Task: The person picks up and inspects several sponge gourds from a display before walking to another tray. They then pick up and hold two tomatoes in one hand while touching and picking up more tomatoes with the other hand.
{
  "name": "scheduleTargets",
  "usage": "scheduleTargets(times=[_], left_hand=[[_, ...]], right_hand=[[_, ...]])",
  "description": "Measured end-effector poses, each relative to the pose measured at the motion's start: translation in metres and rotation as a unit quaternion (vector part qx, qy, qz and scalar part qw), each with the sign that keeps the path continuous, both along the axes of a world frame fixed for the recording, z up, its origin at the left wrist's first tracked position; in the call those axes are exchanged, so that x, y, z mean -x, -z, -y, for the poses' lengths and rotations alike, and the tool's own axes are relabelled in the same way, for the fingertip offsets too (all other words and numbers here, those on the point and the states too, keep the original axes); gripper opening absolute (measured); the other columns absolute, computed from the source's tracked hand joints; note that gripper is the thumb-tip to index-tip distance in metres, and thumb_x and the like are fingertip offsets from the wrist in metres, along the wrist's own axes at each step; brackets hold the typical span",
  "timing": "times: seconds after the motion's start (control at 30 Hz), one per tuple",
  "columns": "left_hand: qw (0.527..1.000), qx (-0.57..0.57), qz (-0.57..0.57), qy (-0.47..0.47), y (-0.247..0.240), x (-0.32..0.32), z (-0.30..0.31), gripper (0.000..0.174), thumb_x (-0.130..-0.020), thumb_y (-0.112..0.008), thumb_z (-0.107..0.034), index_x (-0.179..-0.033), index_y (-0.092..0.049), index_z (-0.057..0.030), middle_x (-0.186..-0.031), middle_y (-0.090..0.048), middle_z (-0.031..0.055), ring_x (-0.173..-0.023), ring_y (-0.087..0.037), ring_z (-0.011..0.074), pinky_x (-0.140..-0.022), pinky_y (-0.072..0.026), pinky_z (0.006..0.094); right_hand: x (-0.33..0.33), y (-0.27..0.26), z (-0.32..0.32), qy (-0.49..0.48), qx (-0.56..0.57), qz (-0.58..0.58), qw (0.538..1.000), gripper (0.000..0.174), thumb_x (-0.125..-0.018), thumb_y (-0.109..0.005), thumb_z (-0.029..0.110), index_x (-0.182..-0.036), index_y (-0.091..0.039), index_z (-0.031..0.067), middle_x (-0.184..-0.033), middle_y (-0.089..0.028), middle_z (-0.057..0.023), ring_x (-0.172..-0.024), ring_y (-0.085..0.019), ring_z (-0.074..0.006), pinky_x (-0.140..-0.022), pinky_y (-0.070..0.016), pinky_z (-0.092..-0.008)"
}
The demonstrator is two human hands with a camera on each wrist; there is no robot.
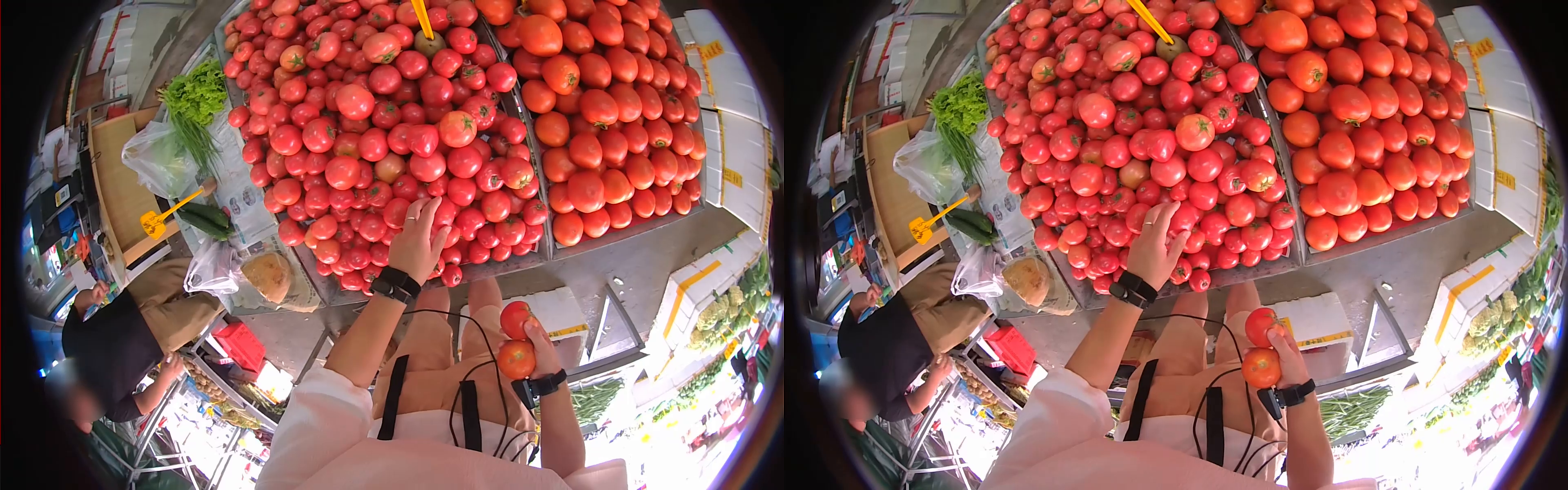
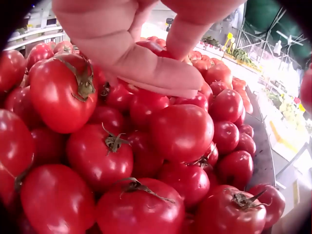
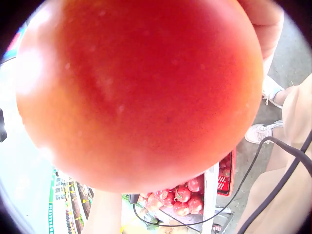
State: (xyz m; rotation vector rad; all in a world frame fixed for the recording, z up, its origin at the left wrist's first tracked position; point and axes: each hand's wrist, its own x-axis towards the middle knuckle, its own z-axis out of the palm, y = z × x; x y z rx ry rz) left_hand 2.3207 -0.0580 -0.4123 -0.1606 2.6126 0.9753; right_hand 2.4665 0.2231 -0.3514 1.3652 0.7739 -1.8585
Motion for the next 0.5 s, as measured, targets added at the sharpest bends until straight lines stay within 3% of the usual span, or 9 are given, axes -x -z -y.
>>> scheduleTargets(times=[0.17,0.27,0.37,0.4,0.43,0.47,0.5], left_hand=[[0.996,0.060,-0.067,0.022,-0.002,-0.008,0.007,0.044,-0.089,-0.059,-0.006,-0.132,-0.049,-0.0109,-0.136,-0.050,0.0143,-0.096,-0.065,0.0289,-0.074,-0.0566,0.0365],[0.998,-0.022,-0.060,-0.009,-0.015,-0.015,0.004,0.043,-0.088,-0.059,-0.004,-0.130,-0.050,-0.0099,-0.135,-0.050,0.0145,-0.096,-0.064,0.0268,-0.075,-0.0557,0.0357],[0.971,-0.231,-0.066,-0.002,-0.067,-0.020,-0.016,0.023,-0.089,-0.060,-0.005,-0.112,-0.058,-0.0034,-0.116,-0.057,0.0105,-0.085,-0.060,0.0171,-0.070,-0.0509,0.0284],[0.942,-0.333,0.049,0.007,-0.110,-0.015,-0.025,0.015,-0.091,-0.061,-0.008,-0.105,-0.060,-0.0027,-0.105,-0.058,0.0080,-0.083,-0.058,0.0155,-0.071,-0.0488,0.0265],[0.900,-0.429,0.061,0.045,-0.133,-0.021,-0.035,0.013,-0.092,-0.061,-0.011,-0.102,-0.060,-0.0037,-0.102,-0.057,0.0068,-0.086,-0.057,0.0161,-0.076,-0.0477,0.0286],[0.822,-0.554,0.124,0.046,-0.180,-0.017,-0.046,0.010,-0.093,-0.060,-0.012,-0.098,-0.060,-0.0034,-0.103,-0.057,0.0061,-0.093,-0.056,0.0177,-0.081,-0.0462,0.0307],[0.719,-0.682,0.116,0.070,-0.204,-0.031,-0.062,0.014,-0.096,-0.058,-0.018,-0.100,-0.058,-0.0045,-0.104,-0.056,0.0076,-0.095,-0.055,0.0207,-0.083,-0.0449,0.0316]], right_hand=[[-0.004,-0.002,-0.001,0.006,-0.002,-0.013,1.000,0.051,-0.092,-0.066,0.030,-0.134,-0.045,0.0083,-0.112,-0.061,-0.0120,-0.085,-0.069,-0.0333,-0.070,-0.0593,-0.0420],[-0.008,-0.005,-0.001,0.012,-0.001,-0.035,0.999,0.051,-0.093,-0.065,0.030,-0.135,-0.045,0.0082,-0.114,-0.061,-0.0114,-0.085,-0.069,-0.0333,-0.070,-0.0592,-0.0422],[-0.013,-0.013,-0.001,0.018,-0.002,-0.065,0.998,0.049,-0.094,-0.063,0.030,-0.134,-0.046,0.0080,-0.114,-0.061,-0.0111,-0.086,-0.069,-0.0334,-0.071,-0.0590,-0.0427],[-0.014,-0.016,-0.001,0.019,-0.002,-0.077,0.997,0.049,-0.094,-0.063,0.030,-0.134,-0.046,0.0080,-0.114,-0.061,-0.0111,-0.087,-0.068,-0.0334,-0.071,-0.0590,-0.0429],[-0.023,-0.013,-0.004,0.035,-0.008,-0.084,0.996,0.048,-0.095,-0.062,0.031,-0.134,-0.047,0.0079,-0.114,-0.061,-0.0115,-0.086,-0.068,-0.0333,-0.071,-0.0589,-0.0431],[-0.037,-0.004,-0.009,0.050,-0.013,-0.091,0.995,0.047,-0.095,-0.062,0.031,-0.133,-0.047,0.0079,-0.113,-0.062,-0.0120,-0.086,-0.068,-0.0332,-0.072,-0.0588,-0.0433],[-0.043,-0.002,-0.011,0.066,-0.019,-0.098,0.993,0.046,-0.095,-0.061,0.032,-0.133,-0.048,0.0078,-0.113,-0.062,-0.0125,-0.086,-0.068,-0.0331,-0.072,-0.0588,-0.0434]])
